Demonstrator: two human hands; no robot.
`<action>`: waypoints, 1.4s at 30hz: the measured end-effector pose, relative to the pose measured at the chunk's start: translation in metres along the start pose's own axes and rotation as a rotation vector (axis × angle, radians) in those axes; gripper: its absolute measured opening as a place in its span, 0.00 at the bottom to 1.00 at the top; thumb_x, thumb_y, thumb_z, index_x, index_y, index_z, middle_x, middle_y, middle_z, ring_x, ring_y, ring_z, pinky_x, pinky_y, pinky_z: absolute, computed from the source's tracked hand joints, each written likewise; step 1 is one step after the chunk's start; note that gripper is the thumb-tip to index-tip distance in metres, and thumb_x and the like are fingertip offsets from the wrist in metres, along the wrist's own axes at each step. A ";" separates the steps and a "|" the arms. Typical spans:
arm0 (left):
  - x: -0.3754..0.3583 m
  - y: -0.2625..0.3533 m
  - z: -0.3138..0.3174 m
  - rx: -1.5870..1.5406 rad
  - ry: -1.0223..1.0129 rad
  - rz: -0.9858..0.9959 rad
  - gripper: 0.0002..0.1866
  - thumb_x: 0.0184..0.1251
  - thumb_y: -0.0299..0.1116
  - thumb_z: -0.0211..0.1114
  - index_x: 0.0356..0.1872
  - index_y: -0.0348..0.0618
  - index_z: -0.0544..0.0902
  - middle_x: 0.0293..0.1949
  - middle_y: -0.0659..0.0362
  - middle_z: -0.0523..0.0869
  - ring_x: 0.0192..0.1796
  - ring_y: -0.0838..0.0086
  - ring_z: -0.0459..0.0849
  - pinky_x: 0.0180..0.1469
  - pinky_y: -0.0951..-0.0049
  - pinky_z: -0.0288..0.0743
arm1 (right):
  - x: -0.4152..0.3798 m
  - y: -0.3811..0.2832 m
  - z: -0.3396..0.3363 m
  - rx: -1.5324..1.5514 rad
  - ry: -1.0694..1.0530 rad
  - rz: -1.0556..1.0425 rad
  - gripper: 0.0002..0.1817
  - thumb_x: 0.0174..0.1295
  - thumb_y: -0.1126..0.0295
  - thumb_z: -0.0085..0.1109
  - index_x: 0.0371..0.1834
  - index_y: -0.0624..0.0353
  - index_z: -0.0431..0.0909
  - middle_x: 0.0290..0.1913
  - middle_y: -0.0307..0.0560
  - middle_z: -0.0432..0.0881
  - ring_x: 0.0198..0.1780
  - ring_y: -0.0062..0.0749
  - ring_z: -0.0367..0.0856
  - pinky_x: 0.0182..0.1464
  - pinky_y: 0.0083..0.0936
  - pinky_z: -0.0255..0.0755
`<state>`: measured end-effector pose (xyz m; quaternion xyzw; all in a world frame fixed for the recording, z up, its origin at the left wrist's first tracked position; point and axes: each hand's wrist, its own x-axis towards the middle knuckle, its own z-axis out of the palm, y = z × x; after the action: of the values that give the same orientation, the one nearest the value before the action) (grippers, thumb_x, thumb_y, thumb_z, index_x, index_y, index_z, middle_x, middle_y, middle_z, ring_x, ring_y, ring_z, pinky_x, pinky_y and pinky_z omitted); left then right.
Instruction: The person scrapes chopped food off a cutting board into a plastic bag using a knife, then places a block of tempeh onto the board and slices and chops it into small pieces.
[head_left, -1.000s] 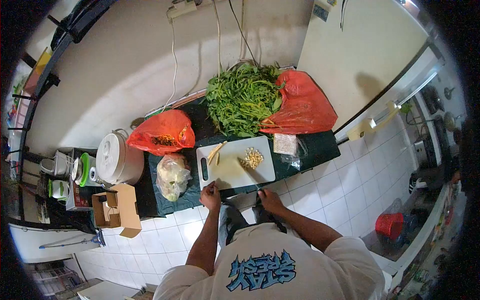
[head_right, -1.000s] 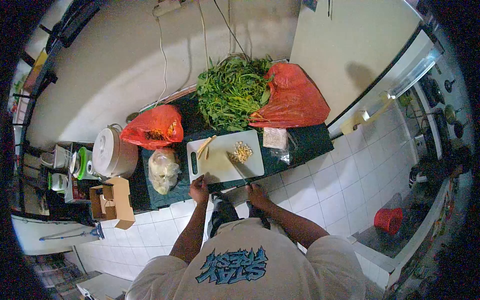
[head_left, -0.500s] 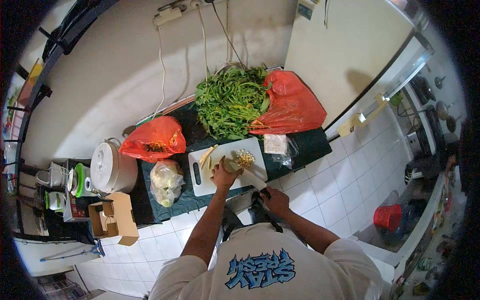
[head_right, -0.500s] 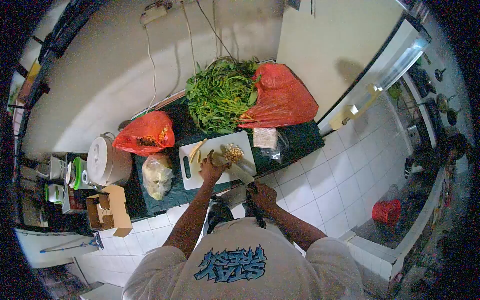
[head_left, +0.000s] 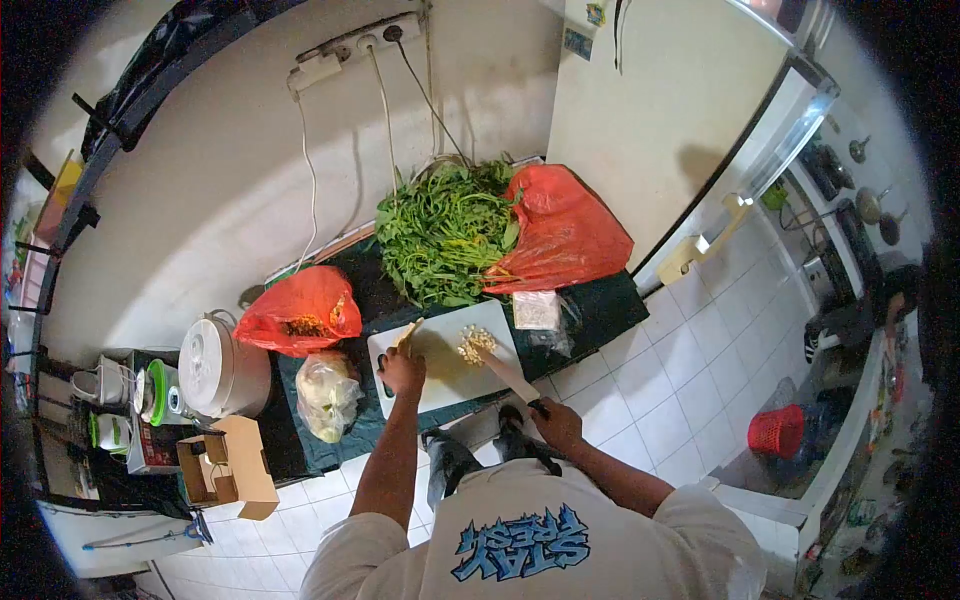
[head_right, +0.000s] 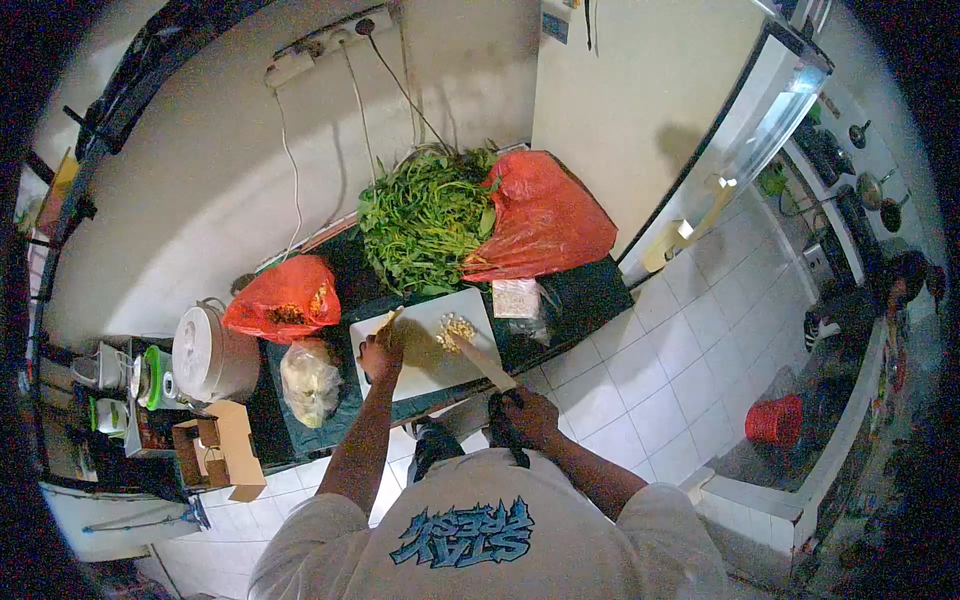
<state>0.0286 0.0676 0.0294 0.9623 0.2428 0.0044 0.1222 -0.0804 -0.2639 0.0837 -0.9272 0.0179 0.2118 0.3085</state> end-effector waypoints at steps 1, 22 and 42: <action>0.001 -0.006 0.003 0.027 -0.047 0.018 0.22 0.54 0.45 0.67 0.53 0.63 0.80 0.52 0.61 0.81 0.57 0.61 0.77 0.52 0.46 0.70 | 0.002 0.001 0.000 -0.003 -0.001 -0.004 0.26 0.65 0.43 0.49 0.49 0.55 0.77 0.38 0.59 0.84 0.42 0.56 0.83 0.44 0.48 0.75; -0.047 -0.002 0.024 -0.112 -0.022 0.051 0.14 0.58 0.49 0.64 0.41 0.57 0.86 0.38 0.61 0.86 0.41 0.63 0.85 0.39 0.54 0.76 | 0.062 -0.003 0.050 0.048 -0.142 -0.251 0.24 0.69 0.49 0.49 0.41 0.61 0.80 0.36 0.60 0.83 0.42 0.56 0.83 0.46 0.45 0.74; -0.051 -0.004 0.031 -0.128 -0.006 -0.025 0.11 0.57 0.47 0.65 0.36 0.57 0.88 0.34 0.62 0.86 0.40 0.62 0.84 0.37 0.56 0.75 | 0.088 -0.025 0.068 0.116 -0.213 -0.428 0.28 0.70 0.48 0.45 0.30 0.67 0.76 0.31 0.67 0.79 0.38 0.65 0.78 0.42 0.50 0.71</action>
<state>-0.0163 0.0405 0.0013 0.9495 0.2535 0.0155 0.1843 -0.0220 -0.1962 0.0134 -0.8630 -0.1995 0.2369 0.3992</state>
